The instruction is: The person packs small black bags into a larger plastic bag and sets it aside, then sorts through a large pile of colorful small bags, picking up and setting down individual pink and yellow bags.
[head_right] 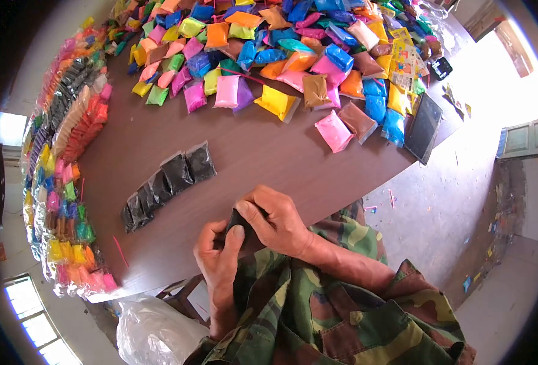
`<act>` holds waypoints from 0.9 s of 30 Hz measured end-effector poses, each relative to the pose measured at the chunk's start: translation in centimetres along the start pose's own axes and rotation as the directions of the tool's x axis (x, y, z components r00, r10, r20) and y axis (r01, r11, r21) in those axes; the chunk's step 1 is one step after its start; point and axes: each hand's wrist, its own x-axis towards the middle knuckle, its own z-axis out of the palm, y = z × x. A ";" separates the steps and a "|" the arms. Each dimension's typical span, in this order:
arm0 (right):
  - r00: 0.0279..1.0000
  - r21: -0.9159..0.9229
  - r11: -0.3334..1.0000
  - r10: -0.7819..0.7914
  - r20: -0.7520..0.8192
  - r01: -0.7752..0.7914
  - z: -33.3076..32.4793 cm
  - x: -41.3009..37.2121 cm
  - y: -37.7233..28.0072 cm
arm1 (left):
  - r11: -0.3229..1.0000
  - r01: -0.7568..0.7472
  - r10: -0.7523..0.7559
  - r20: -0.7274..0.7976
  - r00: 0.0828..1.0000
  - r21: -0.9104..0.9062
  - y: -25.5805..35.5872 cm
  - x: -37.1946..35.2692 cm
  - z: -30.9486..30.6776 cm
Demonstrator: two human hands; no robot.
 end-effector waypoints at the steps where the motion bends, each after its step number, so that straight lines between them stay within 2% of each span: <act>1: 0.998 0.024 0.999 0.029 0.053 -0.030 -0.3 0.2 -0.5 | 0.999 0.043 -0.043 -0.004 0.999 -0.024 0.1 -0.2 -0.2; 3: 0.985 0.066 0.994 0.077 0.157 -0.088 -1.0 0.8 -1.7 | 0.999 0.043 -0.043 -0.012 0.999 0.004 -0.5 -0.2 -0.4; 6: 0.975 0.057 0.998 -0.037 0.218 0.025 -1.2 1.0 -0.5 | 1.000 0.018 -0.018 -0.001 1.000 -0.014 -0.7 -0.1 -0.2; 12: 0.993 0.098 0.991 0.079 0.083 -0.087 -0.7 0.2 -0.7 | 0.999 0.037 -0.037 0.001 0.999 -0.035 -0.1 -0.4 0.2; 18: 1.000 0.112 0.994 0.011 -0.012 -0.010 -0.2 0.1 0.0 | 0.985 0.087 -0.085 0.023 0.996 -0.149 -0.3 -0.4 0.2; 25: 1.000 0.031 0.999 0.006 0.029 -0.007 -0.3 0.4 -0.2 | 0.962 0.175 -0.165 0.063 0.984 -0.209 0.0 -0.3 -0.7; 27: 0.999 0.023 1.000 0.013 0.051 -0.014 -0.5 0.5 -0.1 | 0.938 0.254 -0.235 0.110 0.966 -0.234 0.2 0.1 -1.6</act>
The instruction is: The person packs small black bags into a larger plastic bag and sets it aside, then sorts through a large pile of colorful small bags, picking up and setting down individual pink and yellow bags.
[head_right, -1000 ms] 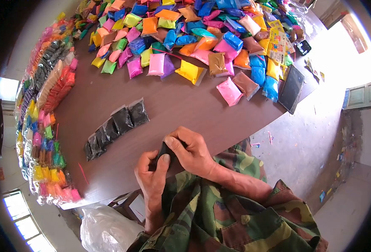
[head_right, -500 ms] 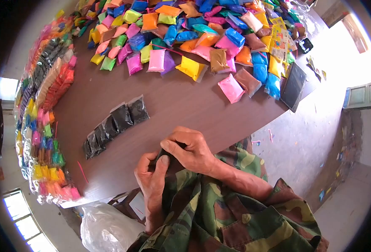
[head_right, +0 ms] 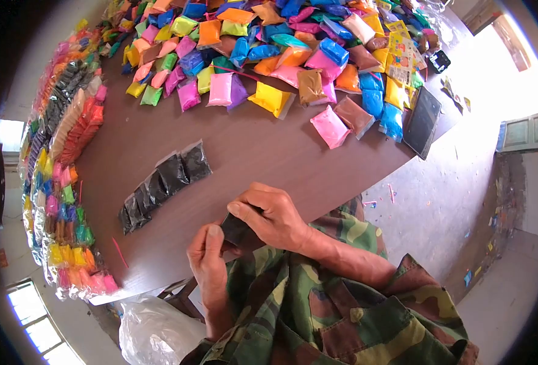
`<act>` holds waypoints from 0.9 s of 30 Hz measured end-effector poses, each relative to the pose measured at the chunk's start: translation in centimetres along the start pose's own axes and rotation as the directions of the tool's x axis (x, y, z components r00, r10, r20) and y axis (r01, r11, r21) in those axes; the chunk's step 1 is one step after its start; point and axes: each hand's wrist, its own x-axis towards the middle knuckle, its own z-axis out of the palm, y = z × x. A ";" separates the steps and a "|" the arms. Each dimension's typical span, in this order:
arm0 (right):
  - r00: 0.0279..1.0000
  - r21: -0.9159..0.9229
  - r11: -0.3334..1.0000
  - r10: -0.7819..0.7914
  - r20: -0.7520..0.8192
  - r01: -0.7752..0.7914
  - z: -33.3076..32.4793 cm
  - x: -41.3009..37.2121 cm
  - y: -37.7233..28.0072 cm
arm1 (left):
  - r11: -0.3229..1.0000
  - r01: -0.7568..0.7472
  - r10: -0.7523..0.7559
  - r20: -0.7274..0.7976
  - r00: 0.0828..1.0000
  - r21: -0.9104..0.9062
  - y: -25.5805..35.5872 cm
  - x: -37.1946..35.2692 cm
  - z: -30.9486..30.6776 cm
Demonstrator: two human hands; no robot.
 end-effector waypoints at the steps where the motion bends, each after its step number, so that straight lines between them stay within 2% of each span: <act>1: 1.000 -0.004 1.000 0.015 0.015 -0.015 -0.1 0.1 0.0 | 0.999 0.041 -0.041 0.015 0.999 -0.016 0.1 0.0 -0.2; 4: 0.997 0.001 0.999 0.054 0.054 -0.054 -0.1 0.2 -0.4 | 0.999 -0.035 0.036 0.060 0.998 -0.012 1.0 0.3 0.4; 7: 0.995 0.051 0.995 0.082 0.063 -0.085 0.1 0.1 -0.5 | 0.996 -0.014 0.001 0.143 0.990 0.091 -0.5 0.7 0.5; 10: 0.993 0.103 0.989 0.099 0.063 -0.105 0.0 0.0 -0.5 | 0.999 0.011 -0.016 0.139 0.990 0.036 -0.6 0.6 0.3; 13: 0.993 0.124 0.988 0.080 0.083 -0.090 0.1 -0.2 -0.4 | 0.993 0.077 -0.092 0.172 0.981 0.090 -0.6 0.2 -0.6; 18: 0.993 0.109 0.992 0.060 0.105 -0.071 -0.2 -0.3 -0.5 | 0.998 0.058 -0.059 0.261 0.964 0.011 -0.2 -0.3 -0.9; 22: 0.980 0.089 0.984 0.138 0.142 -0.151 -0.7 -0.2 -0.9 | 0.999 0.040 -0.028 0.328 0.944 -0.029 -0.3 -0.7 -1.7; 25: 0.986 0.067 0.988 0.129 0.102 -0.136 -0.7 0.1 -0.7 | 0.995 0.086 -0.073 0.242 0.968 -0.046 -1.2 -1.0 -3.0; 27: 0.991 0.105 0.986 0.125 0.054 -0.130 -0.7 0.1 -0.4 | 1.000 0.031 -0.030 0.124 0.992 -0.005 -1.2 -1.1 -3.3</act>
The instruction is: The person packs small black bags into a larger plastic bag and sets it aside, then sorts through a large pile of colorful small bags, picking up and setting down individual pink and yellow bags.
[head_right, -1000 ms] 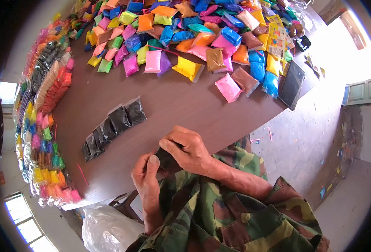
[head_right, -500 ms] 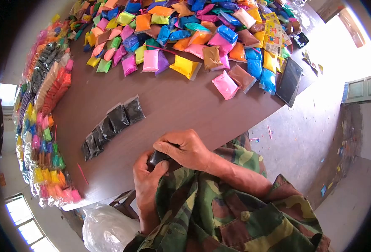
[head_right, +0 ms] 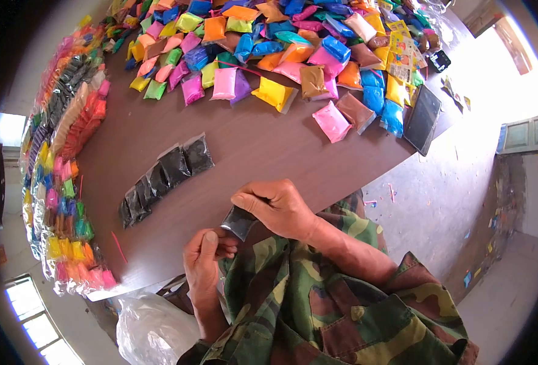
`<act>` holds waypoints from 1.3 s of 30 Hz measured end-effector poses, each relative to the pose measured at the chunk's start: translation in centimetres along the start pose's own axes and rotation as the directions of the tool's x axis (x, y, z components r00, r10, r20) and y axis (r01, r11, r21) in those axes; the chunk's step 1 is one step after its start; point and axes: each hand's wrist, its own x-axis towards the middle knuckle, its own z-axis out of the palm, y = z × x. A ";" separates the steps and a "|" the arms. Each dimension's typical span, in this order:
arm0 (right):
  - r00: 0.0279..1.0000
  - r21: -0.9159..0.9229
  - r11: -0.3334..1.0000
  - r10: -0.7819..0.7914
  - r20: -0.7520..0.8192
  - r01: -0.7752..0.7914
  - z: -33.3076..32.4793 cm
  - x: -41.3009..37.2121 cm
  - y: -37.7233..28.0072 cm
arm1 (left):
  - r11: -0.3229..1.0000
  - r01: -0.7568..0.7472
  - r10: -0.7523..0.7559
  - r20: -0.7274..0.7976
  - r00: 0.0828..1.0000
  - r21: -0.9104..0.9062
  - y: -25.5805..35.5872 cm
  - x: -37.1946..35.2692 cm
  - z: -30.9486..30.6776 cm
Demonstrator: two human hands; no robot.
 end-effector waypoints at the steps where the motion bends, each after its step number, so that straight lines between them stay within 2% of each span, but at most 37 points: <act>1: 1.000 -0.014 1.000 -0.016 0.005 0.016 0.0 0.1 0.0 | 0.999 -0.023 0.024 -0.057 0.998 0.026 0.1 0.0 0.0; 4: 0.999 -0.047 0.998 -0.035 0.035 0.037 0.3 0.1 -0.1 | 0.996 -0.072 0.076 -0.105 0.991 0.047 2.1 -0.4 2.1; 8: 0.994 -0.086 0.996 -0.028 0.110 0.038 -0.5 0.2 -0.4 | 0.989 -0.100 0.101 -0.002 0.995 0.109 0.4 0.8 1.9; 12: 0.984 -0.120 0.993 0.007 0.179 0.015 -0.9 0.6 -1.2 | 0.992 -0.077 0.080 -0.020 0.997 0.096 0.2 0.8 1.2; 14: 0.992 -0.096 0.995 0.000 0.128 0.012 -0.7 1.0 -1.2 | 0.994 -0.061 0.069 -0.088 0.994 0.095 0.4 0.7 1.2; 18: 0.993 -0.124 0.992 -0.010 0.115 0.024 -1.0 2.1 -1.6 | 0.994 -0.071 0.079 -0.095 0.992 0.083 0.6 0.8 1.7; 21: 0.995 -0.154 0.984 -0.090 0.041 0.095 -1.1 2.5 -1.5 | 0.997 -0.062 0.069 -0.142 0.987 0.053 0.7 0.8 2.4; 23: 0.990 -0.238 0.970 -0.082 -0.115 0.053 -1.5 2.7 -1.0 | 0.998 -0.052 0.057 -0.192 0.980 0.029 0.6 0.8 2.4; 24: 0.978 -0.278 0.960 -0.084 -0.193 0.028 -1.9 2.7 -0.9 | 0.996 -0.093 0.093 -0.221 0.971 0.013 0.5 1.0 1.8; 27: 0.983 -0.224 0.963 0.118 -0.140 -0.147 -3.2 2.7 -1.8 | 0.980 -0.190 0.166 -0.286 0.944 -0.060 -0.2 1.6 0.3; 30: 0.936 -0.064 0.937 0.348 0.052 -0.344 -0.8 1.7 -3.8 | 0.960 -0.239 0.190 -0.287 0.939 -0.145 0.0 2.4 0.9; 33: 0.993 0.103 0.988 0.115 0.028 -0.118 1.6 1.3 -0.7 | 0.969 -0.236 0.205 -0.289 0.935 -0.074 0.1 2.8 2.1; 35: 0.982 0.075 0.979 0.187 0.033 -0.189 1.6 1.6 -0.8 | 0.983 -0.180 0.186 -0.308 0.933 0.046 0.5 2.9 2.8; 39: 0.968 0.013 0.970 0.243 0.060 -0.244 1.3 2.8 -1.3 | 0.977 -0.185 0.209 -0.291 0.934 0.109 0.2 3.3 2.9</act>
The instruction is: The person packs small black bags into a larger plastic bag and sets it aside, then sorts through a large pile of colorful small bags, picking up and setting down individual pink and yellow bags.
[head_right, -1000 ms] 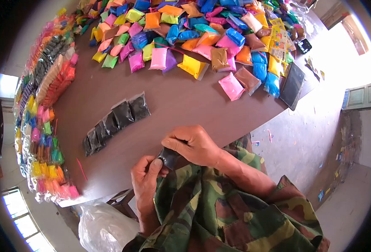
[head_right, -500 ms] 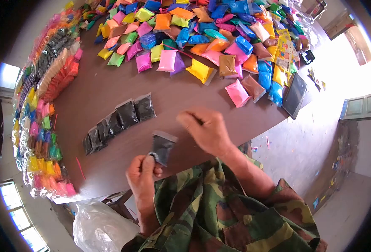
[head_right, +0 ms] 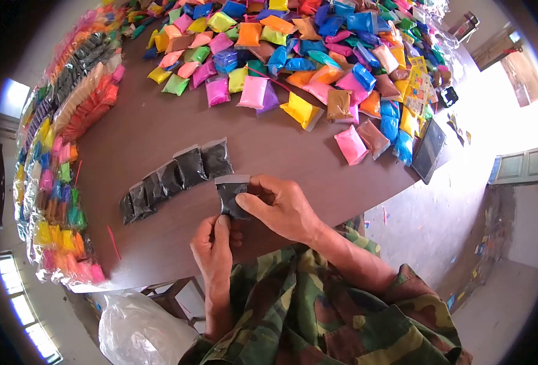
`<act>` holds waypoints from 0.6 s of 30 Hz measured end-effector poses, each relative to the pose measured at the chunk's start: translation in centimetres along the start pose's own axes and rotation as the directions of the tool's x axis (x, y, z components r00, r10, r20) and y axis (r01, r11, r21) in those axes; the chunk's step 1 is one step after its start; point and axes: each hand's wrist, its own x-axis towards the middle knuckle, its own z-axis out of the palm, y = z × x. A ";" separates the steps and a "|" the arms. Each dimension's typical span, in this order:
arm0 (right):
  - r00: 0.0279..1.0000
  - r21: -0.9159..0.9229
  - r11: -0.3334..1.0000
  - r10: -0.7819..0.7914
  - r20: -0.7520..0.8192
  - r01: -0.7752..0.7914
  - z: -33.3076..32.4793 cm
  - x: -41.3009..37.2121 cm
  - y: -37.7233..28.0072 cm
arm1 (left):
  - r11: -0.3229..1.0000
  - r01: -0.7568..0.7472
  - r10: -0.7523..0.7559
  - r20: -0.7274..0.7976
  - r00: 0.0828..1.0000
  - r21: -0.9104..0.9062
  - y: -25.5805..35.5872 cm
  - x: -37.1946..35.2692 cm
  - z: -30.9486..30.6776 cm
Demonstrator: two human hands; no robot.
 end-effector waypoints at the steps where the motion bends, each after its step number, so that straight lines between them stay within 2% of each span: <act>1: 1.000 -0.021 1.000 0.015 0.009 -0.015 -0.1 0.3 -0.3 | 0.999 -0.022 0.021 0.013 1.000 0.042 0.0 0.1 -0.2; 4: 1.000 -0.105 0.994 0.003 -0.022 -0.006 -0.5 2.1 -1.2 | 0.984 -0.085 0.082 0.023 0.996 0.154 -0.4 0.0 -0.9; 6: 0.997 -0.029 0.998 -0.051 -0.053 0.050 -0.3 4.0 -1.5 | 0.969 -0.119 0.123 -0.001 0.992 0.215 -0.8 -0.4 -1.3; 7: 0.994 0.008 0.997 -0.077 -0.071 0.078 -0.2 4.9 -1.6 | 0.973 -0.125 0.128 -0.003 0.992 0.197 -1.0 -0.5 -1.5; 12: 0.992 -0.063 0.991 -0.123 -0.025 0.121 0.0 8.1 -1.5 | 0.971 -0.178 0.182 -0.010 0.983 0.162 -1.5 -0.4 -1.3; 15: 0.994 -0.085 0.990 -0.109 -0.004 0.109 0.2 8.8 -1.8 | 0.927 -0.259 0.264 0.019 0.964 0.273 -2.7 -0.1 -1.6; 18: 0.996 -0.137 0.987 -0.087 0.010 0.087 0.1 9.3 -1.9 | 0.914 -0.279 0.283 0.030 0.959 0.295 -2.8 -0.1 -1.7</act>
